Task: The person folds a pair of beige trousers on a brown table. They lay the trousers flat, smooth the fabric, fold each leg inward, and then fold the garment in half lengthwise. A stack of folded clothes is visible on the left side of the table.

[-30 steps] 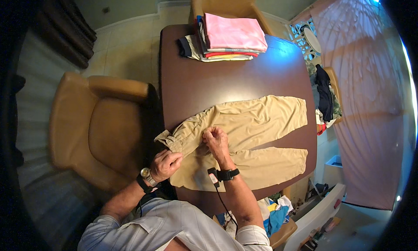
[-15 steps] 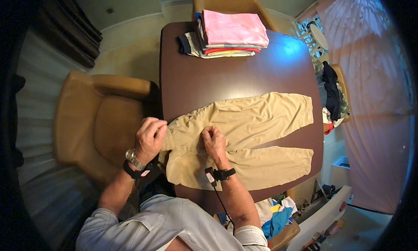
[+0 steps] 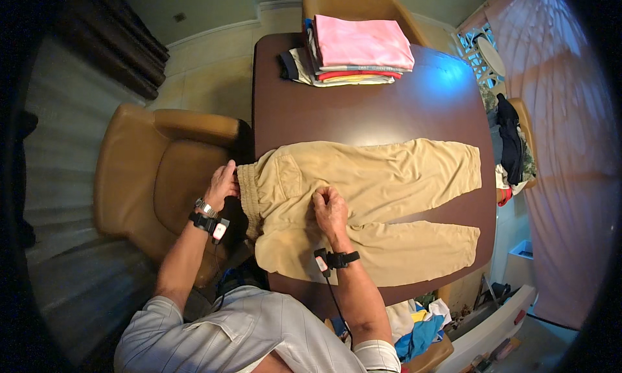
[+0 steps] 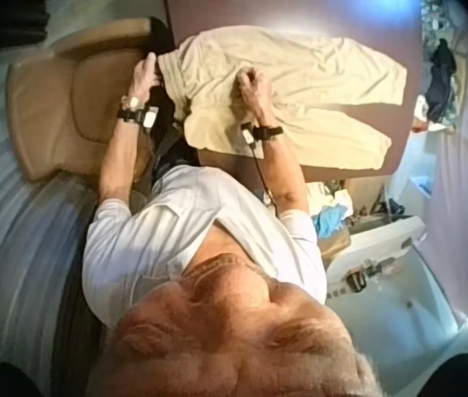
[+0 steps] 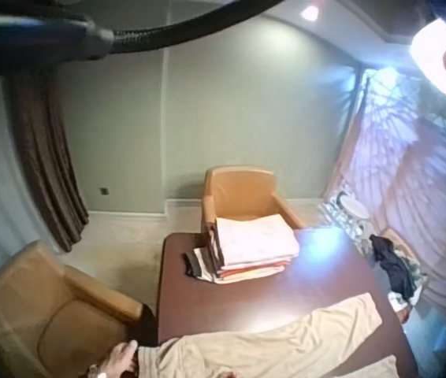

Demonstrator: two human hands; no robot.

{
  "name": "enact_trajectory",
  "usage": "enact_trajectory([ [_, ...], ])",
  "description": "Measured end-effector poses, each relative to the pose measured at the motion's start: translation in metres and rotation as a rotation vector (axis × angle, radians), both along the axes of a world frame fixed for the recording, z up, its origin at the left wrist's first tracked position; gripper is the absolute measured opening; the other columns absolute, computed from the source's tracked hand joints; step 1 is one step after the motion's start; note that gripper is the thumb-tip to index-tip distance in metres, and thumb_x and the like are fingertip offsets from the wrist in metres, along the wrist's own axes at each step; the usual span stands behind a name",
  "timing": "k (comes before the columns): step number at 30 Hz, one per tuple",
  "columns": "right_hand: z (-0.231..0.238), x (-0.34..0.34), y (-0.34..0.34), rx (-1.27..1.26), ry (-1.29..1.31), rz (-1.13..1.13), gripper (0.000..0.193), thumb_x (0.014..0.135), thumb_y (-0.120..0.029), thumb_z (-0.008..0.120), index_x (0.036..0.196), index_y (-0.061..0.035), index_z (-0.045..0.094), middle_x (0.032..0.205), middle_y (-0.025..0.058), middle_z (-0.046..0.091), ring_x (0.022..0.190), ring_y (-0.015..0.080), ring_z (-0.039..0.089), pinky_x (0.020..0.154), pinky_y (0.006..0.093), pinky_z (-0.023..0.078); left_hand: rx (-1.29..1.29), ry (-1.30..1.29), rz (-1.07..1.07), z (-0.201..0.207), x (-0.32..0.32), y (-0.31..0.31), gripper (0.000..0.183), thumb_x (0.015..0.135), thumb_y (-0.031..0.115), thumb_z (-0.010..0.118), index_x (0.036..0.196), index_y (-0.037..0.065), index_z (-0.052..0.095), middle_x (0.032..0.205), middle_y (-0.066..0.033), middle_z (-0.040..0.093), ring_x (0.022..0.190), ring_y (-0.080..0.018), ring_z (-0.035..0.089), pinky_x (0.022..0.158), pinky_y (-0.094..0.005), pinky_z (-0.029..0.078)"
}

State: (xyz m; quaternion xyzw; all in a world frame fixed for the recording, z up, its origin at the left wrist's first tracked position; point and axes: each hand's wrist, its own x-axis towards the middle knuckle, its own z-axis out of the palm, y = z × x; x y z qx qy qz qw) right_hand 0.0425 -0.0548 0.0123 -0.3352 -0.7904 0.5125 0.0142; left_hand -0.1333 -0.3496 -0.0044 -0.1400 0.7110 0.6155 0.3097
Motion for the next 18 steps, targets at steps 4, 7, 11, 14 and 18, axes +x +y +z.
enact_trajectory([
  [4, 0.003, 0.0, 0.001, 0.043, 0.013, 0.024, 0.018, 0.104, -0.02, 0.073, 0.108, -0.003, 0.077, 0.094, 0.0137, 0.082, 0.084, 0.025, 0.078, 0.08, 0.039, 0.061, 0.223, -0.24, 0.09, -0.017, -0.015, 0.008, 0.063, 0.103, 0.066, 0.072, 0.103, 0.003, 0.07, 0.082, -0.001, 0.066, 0.065, -0.0144, 0.061, 0.057, -0.0331, 0.054],
  [7, 0.004, 0.001, 0.001, 0.035, 0.017, 0.021, 0.019, 0.104, -0.021, 0.074, 0.11, -0.0036, 0.078, 0.095, 0.0145, 0.082, 0.086, 0.0265, 0.079, 0.081, 0.0396, 0.061, -0.168, 0.118, -0.04, -0.002, -0.012, 0.013, 0.064, 0.1, 0.066, 0.076, 0.088, 0.004, 0.069, 0.074, 0.0014, 0.061, 0.062, -0.0128, 0.058, 0.056, -0.0315, 0.051],
  [11, 0.004, 0.002, -0.006, 0.152, 0.055, 0.043, 0.019, 0.103, -0.021, 0.076, 0.113, -0.0041, 0.078, 0.097, 0.0176, 0.082, 0.088, 0.0315, 0.08, 0.081, 0.0414, 0.062, -0.143, 0.169, -0.004, 0.005, -0.006, 0.007, 0.064, 0.107, 0.065, 0.067, 0.09, 0.003, 0.068, 0.075, -0.0011, 0.063, 0.056, -0.0123, 0.06, 0.049, -0.0288, 0.051],
  [14, 0.013, 0.004, -0.016, 0.231, 0.076, 0.078, 0.019, 0.102, -0.02, 0.078, 0.113, -0.0041, 0.077, 0.099, 0.0193, 0.081, 0.09, 0.0351, 0.08, 0.082, 0.0427, 0.062, -0.093, 0.047, -0.023, 0.003, 0.003, -0.004, 0.066, 0.109, 0.067, 0.061, 0.097, 0.003, 0.069, 0.08, -0.0041, 0.067, 0.06, -0.0134, 0.066, 0.053, -0.0279, 0.055],
  [18, 0.02, 0.005, -0.023, 0.224, 0.057, 0.096, 0.017, 0.101, -0.016, 0.078, 0.113, -0.0042, 0.077, 0.101, 0.0197, 0.08, 0.093, 0.0388, 0.078, 0.083, 0.0454, 0.061, 0.143, -0.125, 0.0, 0.012, 0.007, -0.005, 0.065, 0.106, 0.07, 0.065, 0.099, 0.006, 0.071, 0.082, -0.004, 0.069, 0.064, -0.0135, 0.068, 0.057, -0.0274, 0.055],
])
